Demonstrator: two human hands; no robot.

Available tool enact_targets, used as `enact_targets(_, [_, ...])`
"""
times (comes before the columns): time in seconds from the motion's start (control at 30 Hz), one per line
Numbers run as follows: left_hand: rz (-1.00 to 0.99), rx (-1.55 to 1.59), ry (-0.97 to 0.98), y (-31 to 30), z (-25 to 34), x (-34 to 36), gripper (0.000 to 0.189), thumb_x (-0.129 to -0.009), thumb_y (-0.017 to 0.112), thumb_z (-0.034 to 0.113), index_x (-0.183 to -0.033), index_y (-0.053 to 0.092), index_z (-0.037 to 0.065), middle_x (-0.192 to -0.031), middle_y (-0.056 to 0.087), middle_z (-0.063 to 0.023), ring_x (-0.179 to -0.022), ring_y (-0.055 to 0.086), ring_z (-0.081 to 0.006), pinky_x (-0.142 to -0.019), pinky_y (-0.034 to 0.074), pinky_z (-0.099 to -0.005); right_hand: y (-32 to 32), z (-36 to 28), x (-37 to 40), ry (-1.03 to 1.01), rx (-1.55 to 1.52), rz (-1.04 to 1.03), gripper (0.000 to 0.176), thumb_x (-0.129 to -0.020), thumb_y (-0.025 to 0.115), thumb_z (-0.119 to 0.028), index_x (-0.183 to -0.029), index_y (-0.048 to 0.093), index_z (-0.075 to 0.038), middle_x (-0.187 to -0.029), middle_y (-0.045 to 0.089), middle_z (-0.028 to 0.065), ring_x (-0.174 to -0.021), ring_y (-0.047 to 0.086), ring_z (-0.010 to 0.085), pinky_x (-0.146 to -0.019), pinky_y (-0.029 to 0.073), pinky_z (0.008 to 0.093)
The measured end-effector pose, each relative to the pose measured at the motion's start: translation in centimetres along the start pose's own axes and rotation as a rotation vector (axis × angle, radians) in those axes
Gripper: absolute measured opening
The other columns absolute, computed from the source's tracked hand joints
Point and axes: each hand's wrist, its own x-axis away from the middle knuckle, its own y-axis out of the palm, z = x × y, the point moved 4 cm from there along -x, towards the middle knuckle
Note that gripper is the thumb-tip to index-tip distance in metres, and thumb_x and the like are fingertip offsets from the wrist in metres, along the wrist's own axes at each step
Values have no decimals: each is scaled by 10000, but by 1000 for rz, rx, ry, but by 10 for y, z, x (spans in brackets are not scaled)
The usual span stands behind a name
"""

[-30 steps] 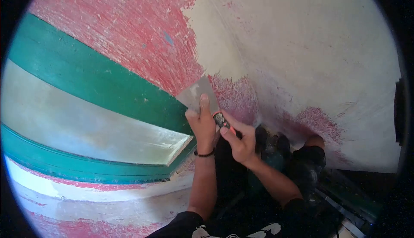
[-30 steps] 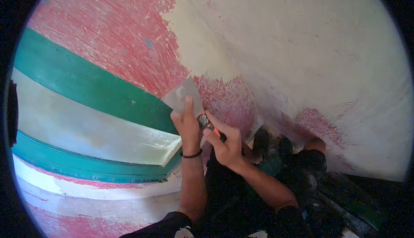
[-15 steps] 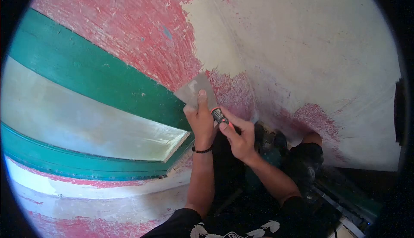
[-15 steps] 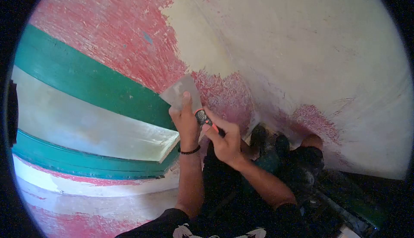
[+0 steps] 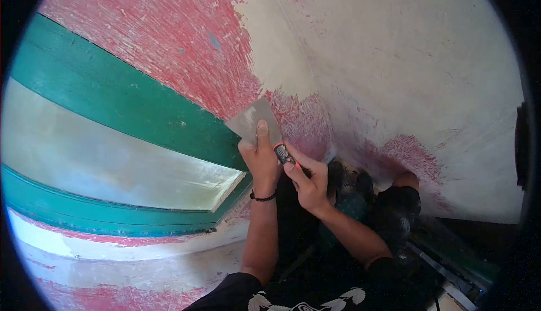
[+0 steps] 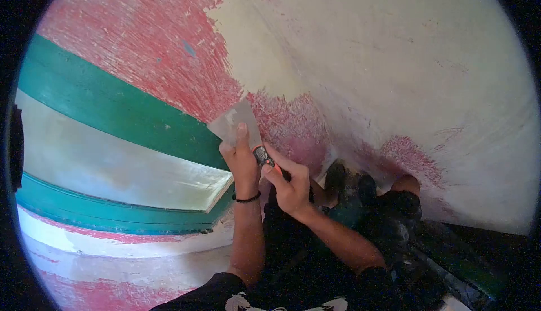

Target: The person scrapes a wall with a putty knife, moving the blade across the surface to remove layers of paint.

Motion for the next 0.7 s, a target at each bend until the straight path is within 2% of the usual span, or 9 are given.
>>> enact_targets(0.07, [2,-5,9,5,-2,-6,243,-974,603,189,-897,652,-35,-813,612,10,-714,520,-76,-614,423,-268,-5,-3,-7,19,8,-11,438,-915,607,-75,-1300,538,123,-1186,659,155,-1075,576,145,-968,440,283])
enact_targets(0.23, [27,37,48,13,0,-9,234,-979,598,182,-875,655,-19,-791,600,18,-695,504,-67,-601,414,-264,-9,-4,-14,13,18,-21,447,-919,608,-82,-1307,530,125,-1182,657,149,-1053,572,138,-960,436,277])
enact_targets(0.33, [4,-2,-21,7,-5,-6,247,-980,599,193,-863,652,-18,-778,600,24,-684,506,-65,-592,410,-261,-6,-2,-10,19,24,-6,455,-921,615,-90,-1312,526,125,-1175,657,140,-1058,568,137,-964,431,278])
enact_targets(0.43, [-13,-61,9,-4,-5,-1,266,-982,600,210,-840,643,-10,-765,601,26,-674,505,-63,-580,406,-263,1,3,1,18,-14,4,460,-922,621,-94,-1315,524,124,-1165,657,130,-1060,563,137,-963,430,279])
enact_targets(0.53, [3,-20,11,-4,-6,-2,286,-976,609,223,-813,632,-11,-751,598,23,-671,503,-65,-575,404,-269,5,7,-2,-56,8,2,452,-931,600,-106,-1343,534,68,-865,579,-8,-691,444,45,-619,328,212])
enact_targets(0.57, [-27,-66,19,-2,-5,-5,294,-975,611,227,-807,632,-13,-746,596,22,-671,502,-66,-574,404,-270,0,6,-6,-30,28,1,452,-927,609,-100,-1333,534,84,-987,623,42,-846,504,72,-770,385,234])
enact_targets(0.63, [-75,-160,27,7,5,-18,309,-972,615,236,-795,633,-17,-737,594,20,-669,500,-68,-570,404,-272,-7,-2,-15,63,17,6,452,-923,619,-93,-1325,536,94,-1084,664,81,-977,561,90,-901,443,245])
enact_targets(0.7, [-62,-51,53,24,5,-27,322,-977,604,224,-779,619,-29,-677,561,19,-635,475,-70,-541,391,-291,-13,-10,-24,157,-28,8,451,-920,619,-88,-1328,539,87,-1040,656,62,-934,555,74,-862,444,224])
